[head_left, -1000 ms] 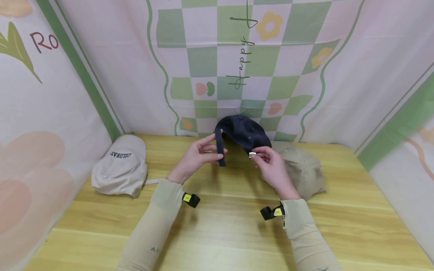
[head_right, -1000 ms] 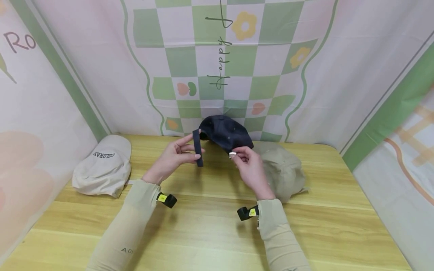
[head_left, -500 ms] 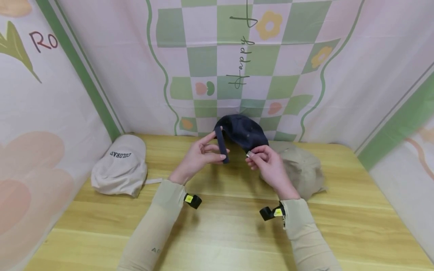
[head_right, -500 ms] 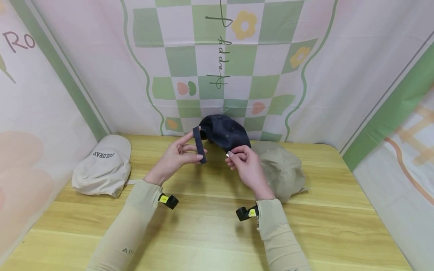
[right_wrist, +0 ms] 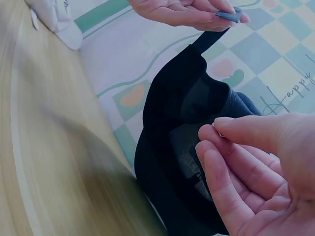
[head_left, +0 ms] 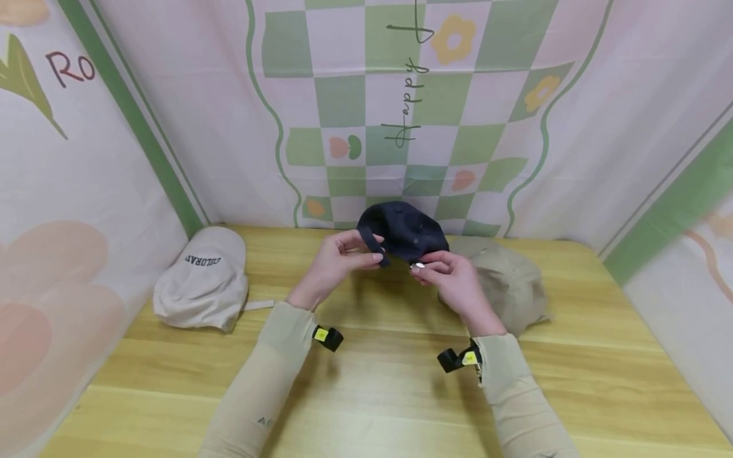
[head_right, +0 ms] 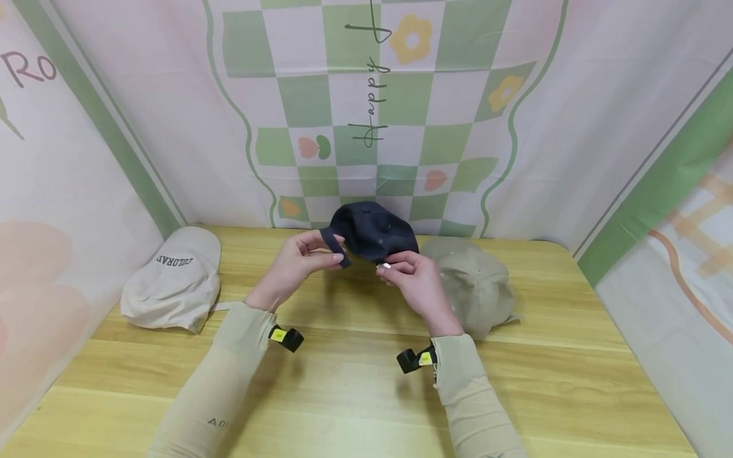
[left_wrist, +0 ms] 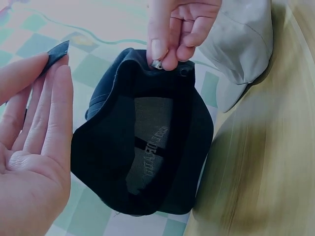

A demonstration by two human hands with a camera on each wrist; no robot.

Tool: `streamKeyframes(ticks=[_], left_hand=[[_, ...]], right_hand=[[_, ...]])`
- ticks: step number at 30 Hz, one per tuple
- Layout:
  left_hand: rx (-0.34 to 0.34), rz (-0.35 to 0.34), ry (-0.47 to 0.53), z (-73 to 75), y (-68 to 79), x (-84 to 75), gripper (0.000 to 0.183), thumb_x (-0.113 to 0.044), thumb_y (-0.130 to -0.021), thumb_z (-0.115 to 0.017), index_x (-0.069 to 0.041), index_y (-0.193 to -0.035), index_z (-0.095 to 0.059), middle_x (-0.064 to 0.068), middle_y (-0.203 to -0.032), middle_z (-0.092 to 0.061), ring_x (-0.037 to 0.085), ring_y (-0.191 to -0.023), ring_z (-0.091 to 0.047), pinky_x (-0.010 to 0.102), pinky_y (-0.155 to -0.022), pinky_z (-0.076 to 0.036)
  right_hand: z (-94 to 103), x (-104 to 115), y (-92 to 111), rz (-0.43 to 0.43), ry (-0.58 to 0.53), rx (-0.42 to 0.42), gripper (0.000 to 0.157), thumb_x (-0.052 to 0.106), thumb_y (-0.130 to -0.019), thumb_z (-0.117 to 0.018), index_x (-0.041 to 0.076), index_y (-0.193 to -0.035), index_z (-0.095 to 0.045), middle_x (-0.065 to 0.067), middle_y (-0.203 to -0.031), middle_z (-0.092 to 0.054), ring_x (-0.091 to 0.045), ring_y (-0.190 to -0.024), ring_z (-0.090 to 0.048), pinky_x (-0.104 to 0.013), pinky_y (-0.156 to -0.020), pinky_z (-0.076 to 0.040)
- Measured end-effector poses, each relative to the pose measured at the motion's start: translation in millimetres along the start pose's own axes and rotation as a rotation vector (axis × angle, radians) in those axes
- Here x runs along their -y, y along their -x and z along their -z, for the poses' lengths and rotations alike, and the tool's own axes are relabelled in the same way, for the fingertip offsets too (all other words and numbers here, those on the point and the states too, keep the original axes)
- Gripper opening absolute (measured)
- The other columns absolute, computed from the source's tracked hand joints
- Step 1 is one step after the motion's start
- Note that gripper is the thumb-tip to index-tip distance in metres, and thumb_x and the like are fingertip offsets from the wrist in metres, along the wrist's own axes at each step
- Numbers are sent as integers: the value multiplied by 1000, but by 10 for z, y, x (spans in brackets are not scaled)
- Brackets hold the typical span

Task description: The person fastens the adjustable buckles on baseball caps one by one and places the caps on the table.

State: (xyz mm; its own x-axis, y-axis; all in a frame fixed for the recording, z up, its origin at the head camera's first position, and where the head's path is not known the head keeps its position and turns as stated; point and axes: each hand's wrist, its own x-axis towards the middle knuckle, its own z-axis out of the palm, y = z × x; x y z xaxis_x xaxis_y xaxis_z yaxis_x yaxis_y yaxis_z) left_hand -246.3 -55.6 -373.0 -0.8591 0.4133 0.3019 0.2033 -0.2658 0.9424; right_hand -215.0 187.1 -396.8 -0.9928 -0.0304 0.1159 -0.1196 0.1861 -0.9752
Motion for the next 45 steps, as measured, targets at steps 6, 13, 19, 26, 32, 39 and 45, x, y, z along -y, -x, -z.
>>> streamKeyframes(ticks=[6,13,19,26,32,39,45], left_hand=[[-21,-19,8,-4,7,-11,33,12,-89,-71,19,-119,-60,10,-100,-75,22,-87,-73,44,-84,-59],[-56,-38,34,-10,15,-24,15,11,-89,-72,-1,-97,-72,12,-98,-75,23,-85,-73,50,-86,-58],[-57,-45,54,-10,21,-42,16,9,-90,-73,-6,-93,-73,14,-102,-73,24,-86,-73,68,-94,-46],[-90,-49,39,-13,6,-8,14,5,-90,-74,-8,-89,-74,14,-97,-74,29,-86,-73,56,-89,-55],[-124,-57,50,-38,-14,1,8,4,-90,-75,-3,-95,-76,18,-100,-74,27,-83,-74,47,-84,-59],[-141,-51,53,-80,-24,-8,12,3,-92,-74,7,-104,-75,26,-116,-69,24,-83,-74,41,-83,-60],[-178,-59,74,-111,-39,45,8,6,-90,-75,-1,-95,-75,22,-108,-72,24,-81,-74,41,-81,-60]], right_hand=[[-3,-3,-1,18,-37,-31,26,5,-97,-71,-13,-115,-64,-12,-92,-75,-15,-80,-71,-25,-72,-58],[-2,-8,-16,3,-31,-77,22,3,-96,-70,-13,-109,-63,-5,-86,-74,-11,-77,-69,-22,-70,-57],[3,4,-16,-21,-49,-88,19,3,-98,-68,-12,-108,-62,-6,-87,-74,-14,-78,-70,-23,-70,-58],[-27,35,-3,31,-149,-64,21,6,-98,-69,-9,-108,-60,-8,-87,-74,-15,-78,-71,-27,-70,-59],[-37,71,7,66,-197,-84,21,6,-97,-71,-9,-109,-63,-10,-90,-75,-18,-81,-72,-27,-70,-59],[-63,116,22,97,-241,-88,21,6,-96,-73,-8,-110,-65,-10,-92,-75,-21,-83,-72,-29,-72,-60],[-97,141,27,119,-261,-90,19,3,-96,-71,-8,-111,-65,-20,-97,-74,-20,-82,-73,-30,-72,-60]])
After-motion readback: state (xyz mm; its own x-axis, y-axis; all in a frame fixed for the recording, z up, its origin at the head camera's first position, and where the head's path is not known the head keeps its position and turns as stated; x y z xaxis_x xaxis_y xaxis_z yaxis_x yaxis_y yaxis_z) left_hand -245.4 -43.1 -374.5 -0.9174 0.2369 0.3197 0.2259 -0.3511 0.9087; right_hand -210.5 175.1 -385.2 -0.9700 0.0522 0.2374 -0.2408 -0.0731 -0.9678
